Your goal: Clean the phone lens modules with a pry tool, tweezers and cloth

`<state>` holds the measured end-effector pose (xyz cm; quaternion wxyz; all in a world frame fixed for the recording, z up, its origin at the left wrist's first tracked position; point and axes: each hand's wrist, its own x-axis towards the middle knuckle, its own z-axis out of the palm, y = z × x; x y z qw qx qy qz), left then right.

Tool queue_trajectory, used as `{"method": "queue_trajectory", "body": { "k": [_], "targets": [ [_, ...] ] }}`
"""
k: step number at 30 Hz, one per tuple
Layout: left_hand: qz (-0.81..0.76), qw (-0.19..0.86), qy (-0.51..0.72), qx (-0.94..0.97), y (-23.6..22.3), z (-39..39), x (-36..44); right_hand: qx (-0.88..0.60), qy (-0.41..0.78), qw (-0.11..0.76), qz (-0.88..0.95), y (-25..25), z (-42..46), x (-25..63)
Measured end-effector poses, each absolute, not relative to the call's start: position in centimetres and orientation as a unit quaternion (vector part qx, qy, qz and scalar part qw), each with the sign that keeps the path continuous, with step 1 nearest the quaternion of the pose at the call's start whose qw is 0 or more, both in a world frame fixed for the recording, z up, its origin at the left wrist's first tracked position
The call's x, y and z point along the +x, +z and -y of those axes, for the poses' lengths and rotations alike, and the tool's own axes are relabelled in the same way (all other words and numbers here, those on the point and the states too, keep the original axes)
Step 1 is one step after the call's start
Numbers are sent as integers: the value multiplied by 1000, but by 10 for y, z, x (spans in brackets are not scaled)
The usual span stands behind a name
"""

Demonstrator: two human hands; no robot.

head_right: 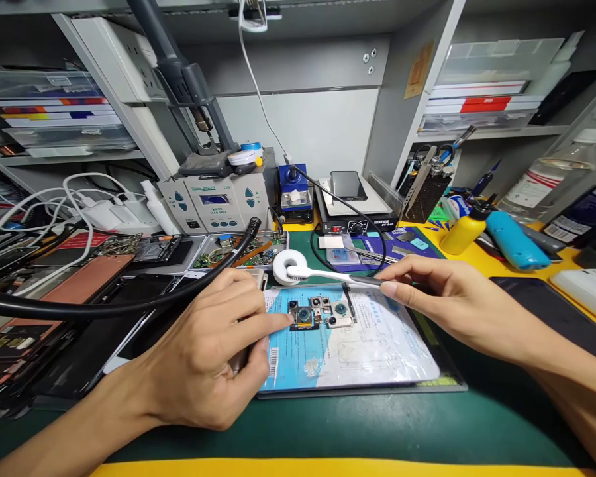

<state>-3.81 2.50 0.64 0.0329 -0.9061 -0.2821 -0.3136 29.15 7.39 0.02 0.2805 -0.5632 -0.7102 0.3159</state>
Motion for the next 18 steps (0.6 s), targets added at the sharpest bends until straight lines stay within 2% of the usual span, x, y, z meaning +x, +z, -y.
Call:
{"method": "queue_trajectory", "body": {
  "k": [4, 18],
  "targets": [
    [281, 32, -304, -910, 5, -25, -38, -542, 332, 258, 728, -1, -71, 291],
    [271, 28, -312, -910, 2, -24, -37, -486, 226, 265, 801, -10, -70, 303]
  ]
}}
